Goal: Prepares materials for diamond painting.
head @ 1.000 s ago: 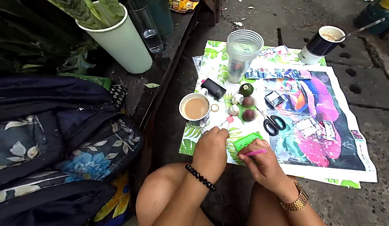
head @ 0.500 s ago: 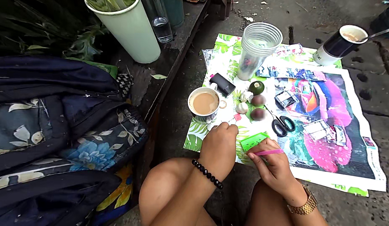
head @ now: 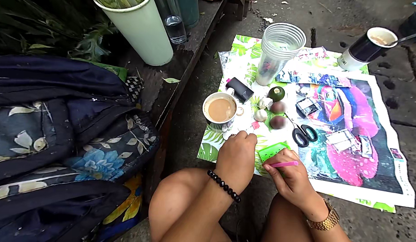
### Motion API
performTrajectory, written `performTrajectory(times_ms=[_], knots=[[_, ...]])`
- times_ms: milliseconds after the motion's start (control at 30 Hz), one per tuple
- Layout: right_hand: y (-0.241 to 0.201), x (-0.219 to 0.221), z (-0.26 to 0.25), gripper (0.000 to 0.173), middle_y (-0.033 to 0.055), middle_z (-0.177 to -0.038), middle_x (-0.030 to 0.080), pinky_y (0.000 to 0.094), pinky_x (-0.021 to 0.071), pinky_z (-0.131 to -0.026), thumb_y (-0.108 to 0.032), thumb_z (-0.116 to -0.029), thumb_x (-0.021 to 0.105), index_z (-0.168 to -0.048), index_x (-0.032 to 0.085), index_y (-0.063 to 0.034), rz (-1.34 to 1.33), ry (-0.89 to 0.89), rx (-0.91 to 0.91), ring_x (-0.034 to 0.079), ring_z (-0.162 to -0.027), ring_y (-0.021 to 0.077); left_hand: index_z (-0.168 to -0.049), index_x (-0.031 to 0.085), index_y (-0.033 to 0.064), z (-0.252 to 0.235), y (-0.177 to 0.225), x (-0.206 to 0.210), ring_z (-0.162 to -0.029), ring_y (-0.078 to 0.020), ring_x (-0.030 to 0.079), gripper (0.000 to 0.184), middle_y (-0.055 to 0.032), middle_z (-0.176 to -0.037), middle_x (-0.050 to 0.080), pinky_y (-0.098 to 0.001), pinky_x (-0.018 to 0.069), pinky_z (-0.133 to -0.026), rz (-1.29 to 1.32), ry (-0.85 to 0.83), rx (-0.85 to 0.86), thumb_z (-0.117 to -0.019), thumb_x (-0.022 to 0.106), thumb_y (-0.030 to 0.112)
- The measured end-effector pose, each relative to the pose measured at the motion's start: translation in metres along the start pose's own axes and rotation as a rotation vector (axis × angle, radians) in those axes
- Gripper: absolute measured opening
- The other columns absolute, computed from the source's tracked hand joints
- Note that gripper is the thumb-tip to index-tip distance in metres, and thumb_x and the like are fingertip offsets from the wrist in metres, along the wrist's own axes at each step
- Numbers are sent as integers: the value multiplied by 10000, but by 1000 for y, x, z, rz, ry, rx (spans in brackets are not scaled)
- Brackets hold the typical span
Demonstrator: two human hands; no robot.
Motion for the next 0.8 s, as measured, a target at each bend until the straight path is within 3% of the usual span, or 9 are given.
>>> performTrajectory(times_ms=[400,467,533,633,733,800], knots=[[-4,-1,-4,266,-33,-781,647,342,347,-805,-295,-1063,512,-942,688,-136,51,-38,-33,519,-789,120,-1194,720,72,0,2,0,-1063,-273,679,214,-128,-1096,696,-412,548,-915,0,5,23,-1027,602,134],[3,-5,-1,260,-36,-825,687,324,385,-834,-288,-1055,530,-941,701,-127,-59,18,37,558,-824,88,-1177,727,61,1,3,0,-1049,-285,685,208,-136,-1091,703,-426,551,-908,6,34,45,-1019,607,123],[9,-17,1,238,-60,-865,682,234,483,-839,-293,-1062,541,-965,696,-141,-226,117,113,606,-855,23,-1147,738,59,3,5,3,-1026,-303,691,192,-140,-1064,709,-448,557,-885,5,76,84,-1009,620,121],[11,-47,5,179,-103,-939,700,169,564,-761,-259,-1059,570,-1016,730,-190,-500,292,211,656,-838,-3,-1076,750,48,6,13,17,-948,-331,703,153,-147,-988,705,-470,578,-806,10,172,242,-966,668,118],[15,-79,21,164,-70,-961,733,177,588,-749,-226,-1043,597,-1039,753,-175,-656,473,282,689,-818,24,-991,757,53,9,36,45,-878,-328,697,154,-137,-936,693,-458,589,-745,26,274,508,-905,738,180],[19,-93,38,162,-38,-927,736,191,584,-753,-214,-1035,607,-1021,756,-152,-698,574,318,689,-797,42,-962,759,69,12,54,64,-920,-327,693,193,-129,-969,696,-456,582,-767,5,303,620,-884,752,246]])
Point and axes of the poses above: each hand's wrist, its own z-axis away from the middle knuckle, its own x-axis out of the palm, y = z × x, the point moved 4 cm from there along -z, towards the middle knuckle
